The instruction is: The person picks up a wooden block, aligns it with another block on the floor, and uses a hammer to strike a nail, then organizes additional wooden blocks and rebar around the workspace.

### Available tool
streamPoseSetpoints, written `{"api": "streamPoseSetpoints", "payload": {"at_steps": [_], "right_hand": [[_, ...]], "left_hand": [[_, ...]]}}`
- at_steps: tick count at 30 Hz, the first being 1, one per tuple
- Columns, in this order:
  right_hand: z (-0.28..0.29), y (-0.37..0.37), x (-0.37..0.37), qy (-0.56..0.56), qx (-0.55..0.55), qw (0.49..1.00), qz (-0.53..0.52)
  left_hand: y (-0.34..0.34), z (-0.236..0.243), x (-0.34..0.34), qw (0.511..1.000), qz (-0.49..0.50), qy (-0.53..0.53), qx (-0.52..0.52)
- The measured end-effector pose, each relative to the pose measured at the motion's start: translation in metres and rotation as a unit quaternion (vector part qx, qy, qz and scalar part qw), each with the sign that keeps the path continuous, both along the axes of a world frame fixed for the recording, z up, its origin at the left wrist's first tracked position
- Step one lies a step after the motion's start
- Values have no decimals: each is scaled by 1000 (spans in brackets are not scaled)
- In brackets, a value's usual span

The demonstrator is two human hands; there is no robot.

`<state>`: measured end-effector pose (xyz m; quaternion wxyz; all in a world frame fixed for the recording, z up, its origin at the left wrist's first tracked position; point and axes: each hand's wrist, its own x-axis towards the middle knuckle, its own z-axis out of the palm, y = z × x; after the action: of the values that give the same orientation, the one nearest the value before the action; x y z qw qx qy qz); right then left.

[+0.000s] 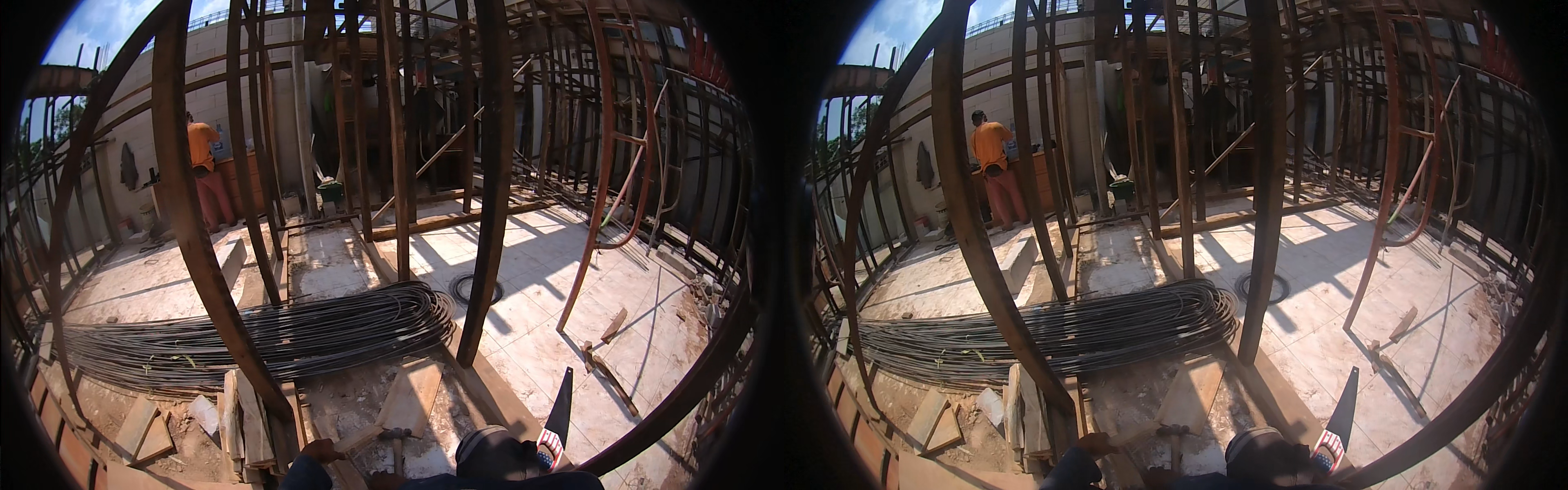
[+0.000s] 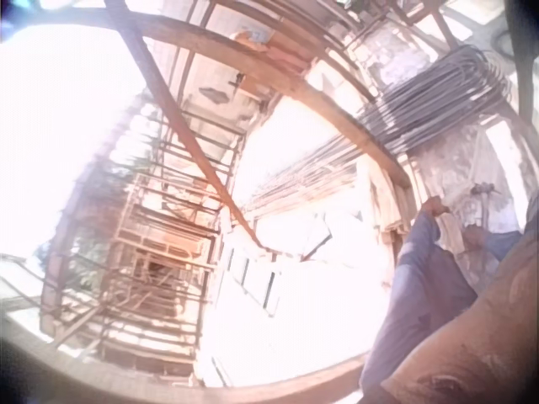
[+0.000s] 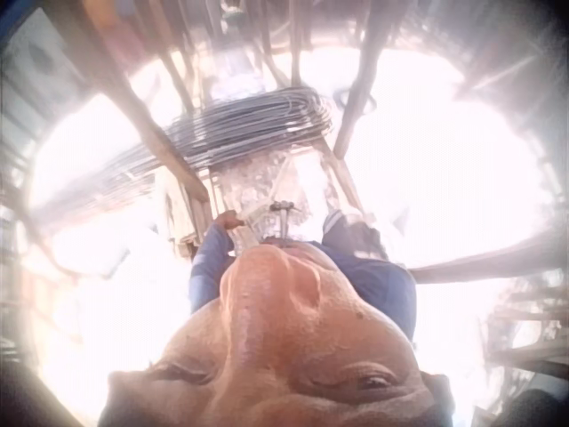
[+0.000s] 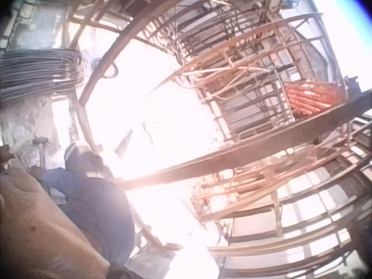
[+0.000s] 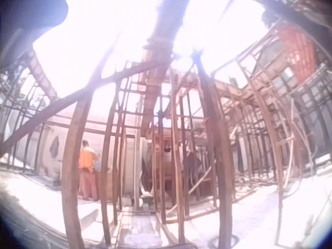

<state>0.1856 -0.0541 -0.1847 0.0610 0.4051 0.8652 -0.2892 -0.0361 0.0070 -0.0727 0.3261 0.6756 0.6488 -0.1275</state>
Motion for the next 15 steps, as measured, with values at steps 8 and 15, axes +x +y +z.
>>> {"api": "streamPoseSetpoints", "payload": {"at_steps": [8, 15], "right_hand": [[9, 8, -5, -8, 18, 1000, 16], [10, 10, -5, -12, 20, 999, 22]], "left_hand": [[1, -5, -1, 1000, 1, -18, -21], [0, -3, 2, 1000, 9, -13, -20]]}}
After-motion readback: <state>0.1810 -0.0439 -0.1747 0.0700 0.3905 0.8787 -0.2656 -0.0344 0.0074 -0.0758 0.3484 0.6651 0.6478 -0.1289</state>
